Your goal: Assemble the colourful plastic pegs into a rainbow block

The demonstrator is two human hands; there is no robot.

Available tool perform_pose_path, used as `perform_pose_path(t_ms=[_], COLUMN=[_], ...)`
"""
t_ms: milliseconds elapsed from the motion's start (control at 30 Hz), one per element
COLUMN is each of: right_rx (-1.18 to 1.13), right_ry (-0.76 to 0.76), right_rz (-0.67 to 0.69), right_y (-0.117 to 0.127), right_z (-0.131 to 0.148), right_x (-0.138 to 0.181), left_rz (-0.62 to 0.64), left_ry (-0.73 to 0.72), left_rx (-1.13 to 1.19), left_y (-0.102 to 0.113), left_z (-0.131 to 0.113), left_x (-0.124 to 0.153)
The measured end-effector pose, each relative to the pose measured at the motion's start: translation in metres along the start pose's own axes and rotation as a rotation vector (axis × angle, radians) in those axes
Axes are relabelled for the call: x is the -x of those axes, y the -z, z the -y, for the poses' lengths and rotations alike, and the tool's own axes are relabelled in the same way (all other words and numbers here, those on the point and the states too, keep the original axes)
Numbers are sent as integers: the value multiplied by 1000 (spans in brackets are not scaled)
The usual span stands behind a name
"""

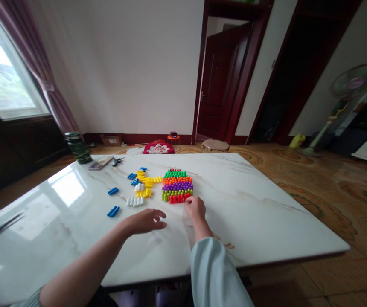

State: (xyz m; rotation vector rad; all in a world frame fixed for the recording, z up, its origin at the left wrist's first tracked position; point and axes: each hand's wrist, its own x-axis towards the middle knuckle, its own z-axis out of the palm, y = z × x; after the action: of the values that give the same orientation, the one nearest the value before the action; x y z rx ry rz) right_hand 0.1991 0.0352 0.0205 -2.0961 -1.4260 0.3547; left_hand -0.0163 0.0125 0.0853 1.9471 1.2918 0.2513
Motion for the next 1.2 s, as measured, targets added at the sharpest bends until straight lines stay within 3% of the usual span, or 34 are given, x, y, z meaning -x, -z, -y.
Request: perform_pose_path(t_ms=[300, 533, 1000, 1200], right_rx=[9, -2, -2, -55], right_ry=[7, -73, -105, 27], right_rz=[4, -59, -11, 100], right_y=[1, -1, 2, 0], right_z=[4, -2, 9, 20], right_x=[2, -5, 3, 11], left_rz=[-19, -46, -29, -11], left_ry=[14, 22, 14, 7], left_rx=[48, 92, 64, -21], left_y=[1, 3, 4, 3], left_z=[4, 2, 3, 1], left_x=[-1, 0, -1, 0])
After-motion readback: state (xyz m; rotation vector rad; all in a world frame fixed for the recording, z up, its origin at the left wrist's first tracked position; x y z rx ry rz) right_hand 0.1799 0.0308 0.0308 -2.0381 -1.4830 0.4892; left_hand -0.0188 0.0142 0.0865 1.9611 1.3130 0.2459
